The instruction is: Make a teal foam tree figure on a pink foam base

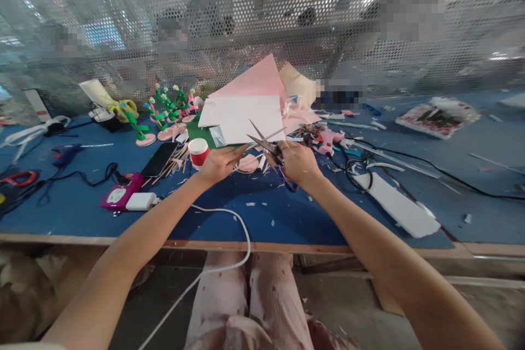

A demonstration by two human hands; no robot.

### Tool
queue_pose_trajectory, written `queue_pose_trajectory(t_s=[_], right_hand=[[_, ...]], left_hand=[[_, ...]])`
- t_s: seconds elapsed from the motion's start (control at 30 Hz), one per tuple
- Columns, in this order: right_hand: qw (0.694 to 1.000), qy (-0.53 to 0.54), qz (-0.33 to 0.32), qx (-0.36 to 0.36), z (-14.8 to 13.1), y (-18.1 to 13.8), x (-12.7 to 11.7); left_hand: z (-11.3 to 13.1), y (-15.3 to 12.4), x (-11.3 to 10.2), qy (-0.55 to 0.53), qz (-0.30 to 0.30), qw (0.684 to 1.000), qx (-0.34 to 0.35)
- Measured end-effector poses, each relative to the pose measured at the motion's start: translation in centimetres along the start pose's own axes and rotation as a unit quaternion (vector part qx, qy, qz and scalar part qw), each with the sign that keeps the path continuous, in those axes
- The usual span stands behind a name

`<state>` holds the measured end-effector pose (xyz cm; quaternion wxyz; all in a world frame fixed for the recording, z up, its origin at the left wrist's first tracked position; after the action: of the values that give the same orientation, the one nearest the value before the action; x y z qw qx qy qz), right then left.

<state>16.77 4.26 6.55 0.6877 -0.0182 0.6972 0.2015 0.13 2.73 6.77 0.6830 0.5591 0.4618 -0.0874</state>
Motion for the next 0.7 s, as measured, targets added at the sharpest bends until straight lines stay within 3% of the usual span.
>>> queue_pose_trajectory(t_s=[0.7], right_hand=[[1.000,0.019,-0.015,-0.009,-0.01,0.09,0.74]], left_hand=[[-0.24,-0.10,0.48,-0.022,-0.022,0.999,-0.007]])
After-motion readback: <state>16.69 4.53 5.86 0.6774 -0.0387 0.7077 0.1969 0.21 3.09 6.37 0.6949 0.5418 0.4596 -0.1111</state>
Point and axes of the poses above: each hand's wrist, its own y-axis towards the middle knuckle, its own x-axis out of the palm, z = x × y, the point moved 6 cm from there along y, towards the middle knuckle, and after that the axes turned 10 degrees about -z, right-handed, at the moved point
